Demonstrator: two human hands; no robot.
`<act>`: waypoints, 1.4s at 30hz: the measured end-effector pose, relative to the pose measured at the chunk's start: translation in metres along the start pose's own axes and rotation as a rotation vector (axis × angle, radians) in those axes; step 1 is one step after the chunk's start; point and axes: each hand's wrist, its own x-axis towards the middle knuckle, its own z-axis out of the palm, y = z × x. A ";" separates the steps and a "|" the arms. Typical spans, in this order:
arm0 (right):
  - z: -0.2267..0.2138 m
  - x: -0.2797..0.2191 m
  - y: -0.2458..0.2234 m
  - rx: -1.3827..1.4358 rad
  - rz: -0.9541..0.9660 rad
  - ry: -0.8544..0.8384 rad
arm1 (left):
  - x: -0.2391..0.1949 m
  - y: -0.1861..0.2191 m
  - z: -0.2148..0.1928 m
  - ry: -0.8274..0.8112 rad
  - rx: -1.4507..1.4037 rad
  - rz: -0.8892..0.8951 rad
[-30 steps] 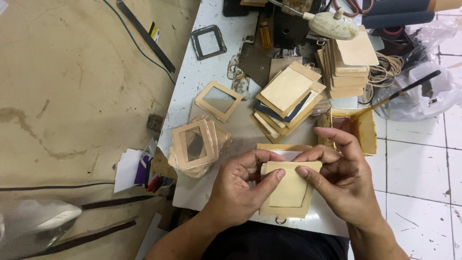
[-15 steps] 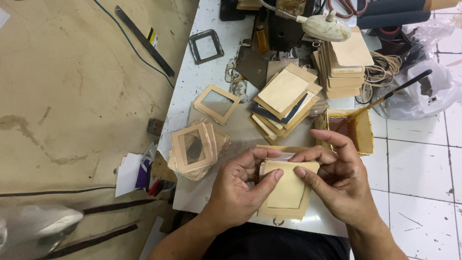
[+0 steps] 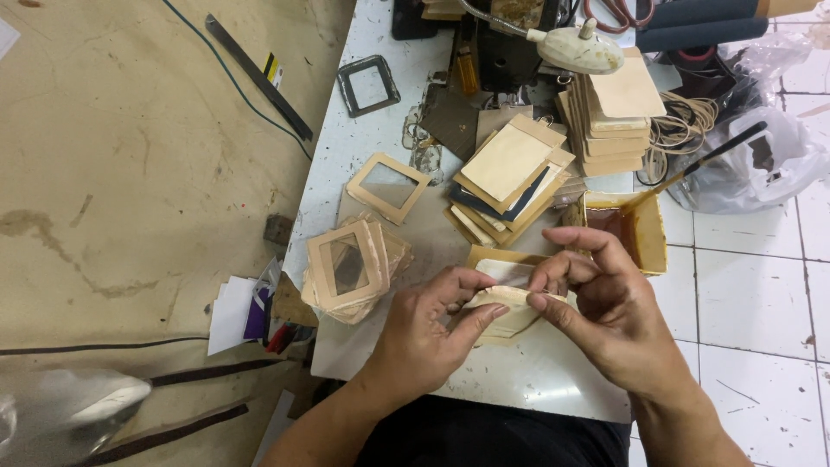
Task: The person assembles small rectangular keychains by placing a clear plastic window into a fabric frame, then attaching a backing piece. The person handles multiple units one at a time, aligning and pressing the components together before setting them aside.
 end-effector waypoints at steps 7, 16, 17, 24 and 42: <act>-0.005 0.000 0.048 -0.771 -0.591 0.093 | 0.014 0.004 -0.005 -0.027 -0.116 -0.217; 0.011 -0.009 0.092 -0.945 -0.481 -0.246 | 0.042 -0.100 0.004 0.052 0.023 -0.487; 0.014 -0.007 0.093 -1.010 -0.596 -0.300 | 0.041 -0.105 0.005 0.048 0.060 -0.454; 0.023 -0.009 0.094 -1.369 -1.003 -0.488 | 0.022 -0.098 -0.008 0.007 -0.076 -0.336; 0.023 -0.005 0.124 -0.644 -0.458 -0.131 | -0.034 -0.086 0.025 0.306 -0.352 -0.198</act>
